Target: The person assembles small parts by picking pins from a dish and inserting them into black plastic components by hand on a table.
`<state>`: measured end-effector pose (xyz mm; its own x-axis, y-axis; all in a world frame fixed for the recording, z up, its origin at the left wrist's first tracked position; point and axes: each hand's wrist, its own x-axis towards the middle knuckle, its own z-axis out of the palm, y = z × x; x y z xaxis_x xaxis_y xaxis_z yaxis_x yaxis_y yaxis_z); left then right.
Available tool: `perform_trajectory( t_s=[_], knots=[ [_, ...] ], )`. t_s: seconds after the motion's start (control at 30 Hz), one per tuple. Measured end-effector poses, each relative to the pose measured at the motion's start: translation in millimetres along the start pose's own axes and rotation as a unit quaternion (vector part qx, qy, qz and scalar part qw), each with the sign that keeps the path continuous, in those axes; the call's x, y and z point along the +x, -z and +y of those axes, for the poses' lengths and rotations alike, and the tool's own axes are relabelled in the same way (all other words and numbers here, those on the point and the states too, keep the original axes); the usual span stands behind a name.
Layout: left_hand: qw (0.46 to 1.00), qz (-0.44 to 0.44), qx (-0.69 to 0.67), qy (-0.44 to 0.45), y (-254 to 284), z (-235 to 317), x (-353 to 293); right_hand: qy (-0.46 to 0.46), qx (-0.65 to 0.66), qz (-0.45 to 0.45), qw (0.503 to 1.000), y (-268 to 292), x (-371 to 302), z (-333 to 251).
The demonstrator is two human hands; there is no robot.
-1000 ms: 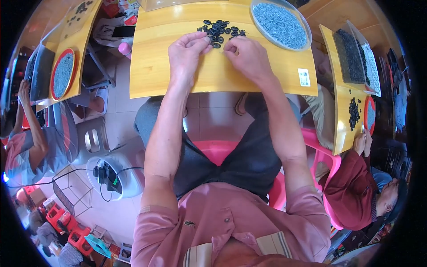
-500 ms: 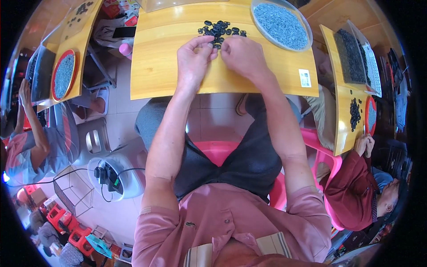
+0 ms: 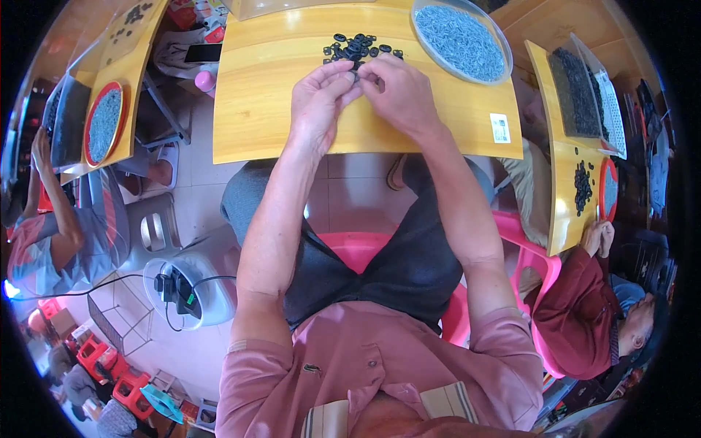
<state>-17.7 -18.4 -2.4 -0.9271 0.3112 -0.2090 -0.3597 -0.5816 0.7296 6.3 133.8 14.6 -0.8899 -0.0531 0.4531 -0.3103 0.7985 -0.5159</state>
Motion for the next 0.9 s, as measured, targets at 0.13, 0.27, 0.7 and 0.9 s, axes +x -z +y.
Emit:
perform_trajectory(
  t_s=[0.13,0.27,0.7,0.9],
  knots=[
    [1.0,-0.003,0.009,0.0,0,1,0,0.009,0.001,-0.003,1.0,2,0,1],
    [1.0,-0.012,0.011,-0.003,2,2,1,0.003,-0.004,-0.027,1.0,5,1,-2],
    [0.994,0.007,0.109,-0.019,-2,1,2,-0.026,0.054,-0.017,0.998,19,0,7],
    [0.989,0.007,0.144,-0.029,-5,-2,2,-0.013,0.036,-0.014,0.999,18,-2,7]
  ],
)
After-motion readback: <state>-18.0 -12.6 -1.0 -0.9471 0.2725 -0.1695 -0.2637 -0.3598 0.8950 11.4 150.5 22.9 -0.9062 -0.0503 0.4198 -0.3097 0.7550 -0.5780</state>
